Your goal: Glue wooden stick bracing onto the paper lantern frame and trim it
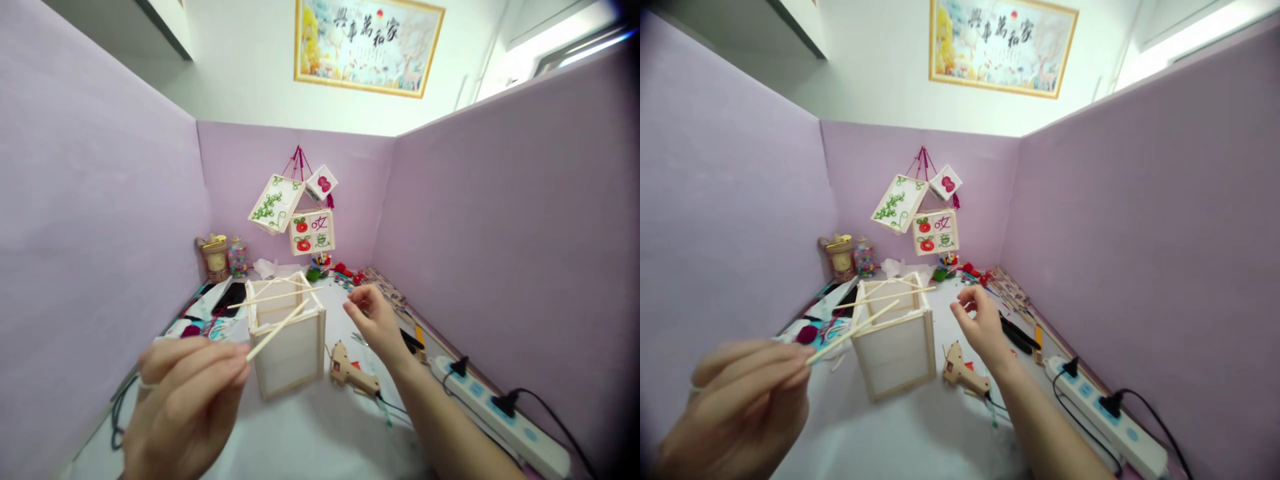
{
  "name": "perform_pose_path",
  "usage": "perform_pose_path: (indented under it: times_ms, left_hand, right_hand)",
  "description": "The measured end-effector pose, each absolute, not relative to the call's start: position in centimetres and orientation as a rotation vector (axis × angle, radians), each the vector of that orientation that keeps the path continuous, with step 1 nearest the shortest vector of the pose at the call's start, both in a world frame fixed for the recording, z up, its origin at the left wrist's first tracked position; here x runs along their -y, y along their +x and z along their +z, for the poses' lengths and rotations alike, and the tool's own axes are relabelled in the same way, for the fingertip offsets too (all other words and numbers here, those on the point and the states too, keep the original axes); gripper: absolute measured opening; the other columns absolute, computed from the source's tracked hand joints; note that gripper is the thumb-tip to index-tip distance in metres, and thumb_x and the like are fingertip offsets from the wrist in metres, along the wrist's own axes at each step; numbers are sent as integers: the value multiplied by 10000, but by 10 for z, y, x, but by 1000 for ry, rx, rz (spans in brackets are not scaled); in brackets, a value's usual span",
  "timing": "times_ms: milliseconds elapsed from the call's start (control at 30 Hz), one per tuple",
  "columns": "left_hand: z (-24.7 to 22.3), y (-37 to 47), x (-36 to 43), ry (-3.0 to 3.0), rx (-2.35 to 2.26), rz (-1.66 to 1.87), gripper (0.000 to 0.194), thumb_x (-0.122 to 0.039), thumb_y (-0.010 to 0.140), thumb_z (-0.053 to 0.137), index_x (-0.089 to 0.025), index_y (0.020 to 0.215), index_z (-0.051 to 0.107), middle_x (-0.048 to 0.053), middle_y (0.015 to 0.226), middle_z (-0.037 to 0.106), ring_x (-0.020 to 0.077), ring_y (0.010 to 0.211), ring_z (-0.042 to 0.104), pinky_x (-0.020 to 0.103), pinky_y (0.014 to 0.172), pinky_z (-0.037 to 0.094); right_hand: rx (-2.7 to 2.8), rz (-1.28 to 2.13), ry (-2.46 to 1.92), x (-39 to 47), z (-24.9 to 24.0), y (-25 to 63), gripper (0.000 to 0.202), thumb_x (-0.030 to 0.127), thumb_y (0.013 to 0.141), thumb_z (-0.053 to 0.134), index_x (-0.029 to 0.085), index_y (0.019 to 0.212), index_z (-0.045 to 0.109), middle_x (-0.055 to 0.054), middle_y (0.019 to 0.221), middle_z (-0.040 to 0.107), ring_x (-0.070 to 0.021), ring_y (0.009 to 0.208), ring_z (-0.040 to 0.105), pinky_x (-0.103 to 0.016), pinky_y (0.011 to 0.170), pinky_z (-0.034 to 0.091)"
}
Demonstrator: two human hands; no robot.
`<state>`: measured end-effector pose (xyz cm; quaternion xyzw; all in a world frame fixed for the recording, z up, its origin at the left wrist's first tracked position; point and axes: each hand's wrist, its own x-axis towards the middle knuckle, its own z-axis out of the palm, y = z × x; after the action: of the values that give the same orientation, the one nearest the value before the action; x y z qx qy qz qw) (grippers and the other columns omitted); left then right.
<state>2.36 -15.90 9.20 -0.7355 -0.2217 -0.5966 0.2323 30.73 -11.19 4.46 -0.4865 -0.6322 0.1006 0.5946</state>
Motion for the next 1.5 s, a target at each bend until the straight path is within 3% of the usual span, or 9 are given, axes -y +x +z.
perform_pose_path:
  times_ms: [100,433,1500]
  left_hand:
    - [103,40,154,-2063,634,-1543,160,-134,808,691,-208,944,651,16,841,718,161,792,619,319,756,460]
    - [50,81,110,-1937,656,-1505,115,-123,828,682,-183,925,665,25,830,758,171,756,626,379,884,338]
    - [46,76,109,-1946,631,-1471,134,-101,848,649,-175,959,667,33,845,765,169,755,629,356,833,328]
  right_hand:
    - [1424,288,-1159,99,28,311,168,296,821,597,204,945,530,-45,910,595,-167,749,579,-299,677,480]
    - [1541,236,-1130,92,5,317,85,235,848,556,200,778,590,-28,787,611,-166,719,568,-299,688,469]
    - [1648,274,-1094,100,4,310,115,228,866,548,198,781,619,-30,765,631,-160,714,579,-279,671,466]
